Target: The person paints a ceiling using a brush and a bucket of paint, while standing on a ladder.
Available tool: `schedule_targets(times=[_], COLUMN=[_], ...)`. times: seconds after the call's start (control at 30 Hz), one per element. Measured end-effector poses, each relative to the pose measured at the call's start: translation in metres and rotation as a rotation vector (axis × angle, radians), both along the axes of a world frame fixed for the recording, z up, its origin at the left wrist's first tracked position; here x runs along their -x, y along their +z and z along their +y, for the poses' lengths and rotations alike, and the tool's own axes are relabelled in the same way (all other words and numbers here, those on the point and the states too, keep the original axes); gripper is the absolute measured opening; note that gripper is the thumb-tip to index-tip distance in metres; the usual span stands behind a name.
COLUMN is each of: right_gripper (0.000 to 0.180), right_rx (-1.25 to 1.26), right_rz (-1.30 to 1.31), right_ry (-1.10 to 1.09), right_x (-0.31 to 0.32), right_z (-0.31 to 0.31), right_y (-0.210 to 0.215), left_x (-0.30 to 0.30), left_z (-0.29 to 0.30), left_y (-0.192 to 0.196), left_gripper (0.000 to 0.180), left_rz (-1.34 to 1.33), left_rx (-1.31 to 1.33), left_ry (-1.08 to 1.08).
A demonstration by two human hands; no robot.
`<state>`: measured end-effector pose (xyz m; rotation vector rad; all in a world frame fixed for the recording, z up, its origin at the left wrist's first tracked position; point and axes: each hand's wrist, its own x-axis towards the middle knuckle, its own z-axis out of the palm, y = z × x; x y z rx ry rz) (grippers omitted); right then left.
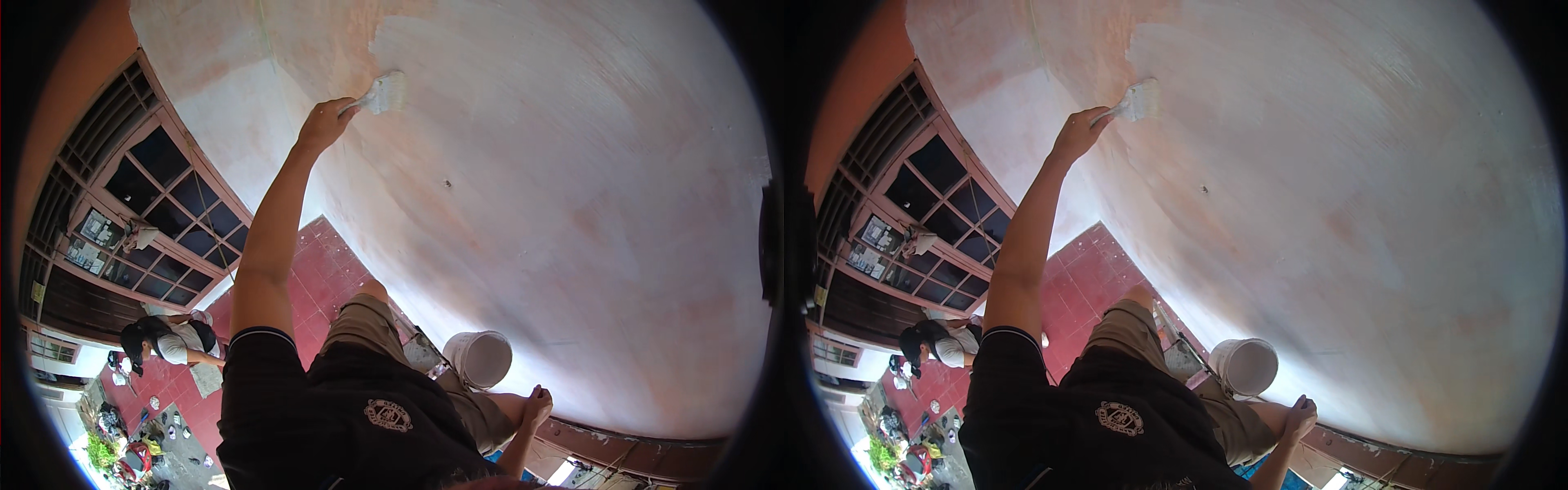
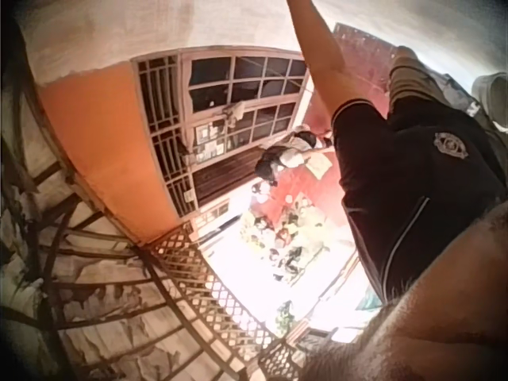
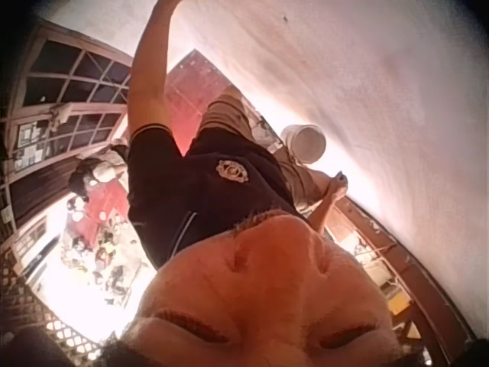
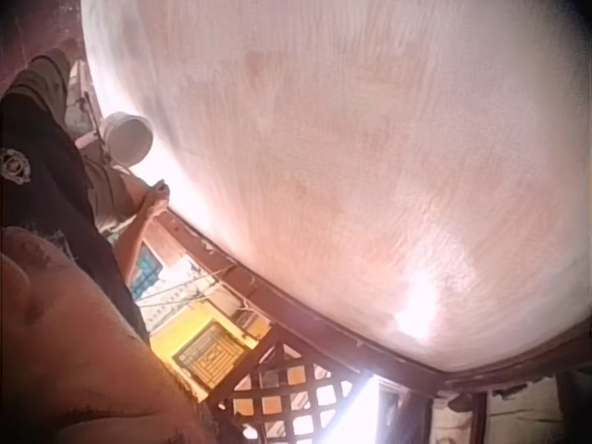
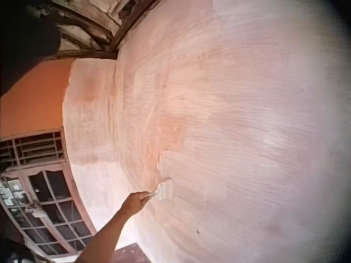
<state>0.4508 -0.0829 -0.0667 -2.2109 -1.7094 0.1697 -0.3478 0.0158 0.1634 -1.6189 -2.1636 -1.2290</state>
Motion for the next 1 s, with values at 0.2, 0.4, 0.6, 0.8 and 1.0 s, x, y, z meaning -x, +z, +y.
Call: schedule_targets(times=[0.2, 0.4, 0.6, 0.8, 1.0], right_gripper=[0.036, 0.036, 0.037, 0.036, 0.035], right_rx=[0.032, 0.049, 0.054, -0.002, 0.024], right_rz=[0.003, 0.024, -0.010, -0.021, 0.002], right_ry=[-0.004, -0.020, 0.004, 0.007, -0.015], right_x=[0.002, -0.007, -0.001, -0.007, -0.001], right_z=[0.004, 0.001, 0.006, 0.002, -0.001], right_y=[-0.001, -0.006, -0.006, -0.014, -0.003], left_x=[0.055, -0.055, -0.176, -0.202, -0.140], left_z=[0.011, 0.033, -0.016, -0.055, -0.032], left_y=[-0.015, -0.016, -0.012, 0.009, 0.014], left_gripper=[0.028, 0.027, 0.028, 0.030, 0.024], left_rz=[0.150, 0.207, 0.174, 0.055, 0.016], left_rx=[0.122, 0.076, 0.099, 0.101, -0.038], left_ry=[0.402, 0.246, 0.070, -0.226, -0.332])
